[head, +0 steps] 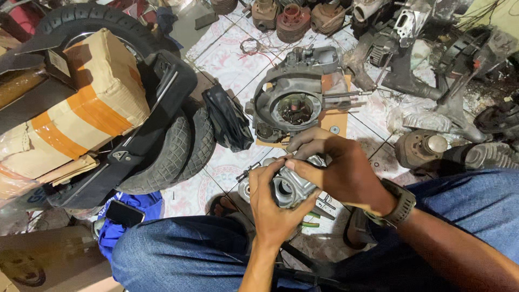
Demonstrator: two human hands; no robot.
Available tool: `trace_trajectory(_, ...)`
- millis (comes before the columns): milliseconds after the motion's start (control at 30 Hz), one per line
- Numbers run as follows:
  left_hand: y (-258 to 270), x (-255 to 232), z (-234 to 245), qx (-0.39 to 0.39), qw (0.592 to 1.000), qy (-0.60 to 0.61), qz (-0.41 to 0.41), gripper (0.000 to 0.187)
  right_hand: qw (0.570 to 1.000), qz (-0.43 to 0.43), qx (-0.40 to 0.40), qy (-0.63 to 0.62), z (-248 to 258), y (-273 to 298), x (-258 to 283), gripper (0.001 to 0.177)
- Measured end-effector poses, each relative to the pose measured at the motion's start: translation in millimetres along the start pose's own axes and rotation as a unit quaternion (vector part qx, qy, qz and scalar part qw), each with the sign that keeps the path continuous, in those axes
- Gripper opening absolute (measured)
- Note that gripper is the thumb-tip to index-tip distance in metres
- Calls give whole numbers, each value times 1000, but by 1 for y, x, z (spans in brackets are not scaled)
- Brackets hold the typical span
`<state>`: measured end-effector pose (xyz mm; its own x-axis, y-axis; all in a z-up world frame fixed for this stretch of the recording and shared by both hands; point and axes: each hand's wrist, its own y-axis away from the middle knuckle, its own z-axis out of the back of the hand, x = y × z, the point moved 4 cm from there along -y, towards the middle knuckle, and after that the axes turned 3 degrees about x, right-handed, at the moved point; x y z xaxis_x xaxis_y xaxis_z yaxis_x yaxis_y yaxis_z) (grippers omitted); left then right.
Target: The person sits on the floor and uses a screwdriver to remove screws from a small mechanical component. They then attach a metal cover to the component and secure it with additional screws.
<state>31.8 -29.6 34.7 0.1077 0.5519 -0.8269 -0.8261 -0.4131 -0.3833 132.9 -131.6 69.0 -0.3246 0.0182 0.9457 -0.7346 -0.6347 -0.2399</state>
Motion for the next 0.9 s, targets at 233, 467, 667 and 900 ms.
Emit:
trace_trajectory(233, -1, 10, 3, -4, 1000, -25, -7, 65, 993, 43, 86, 66, -4, -8, 3, 12)
trace_trajectory(467, -3, 15, 11, -68, 995, 62, 38, 69, 986, 84, -139, -35, 15, -11, -114, 31)
trace_trajectory(667, -7, 27, 14, -96, 984, 128, 78, 70, 906, -169, 159, 354, -10, 19, -296, 36)
trace_trajectory(900, -6, 36, 25, -120, 980, 104, 120, 72, 785, 10, 383, 487, -24, 139, -608, 33)
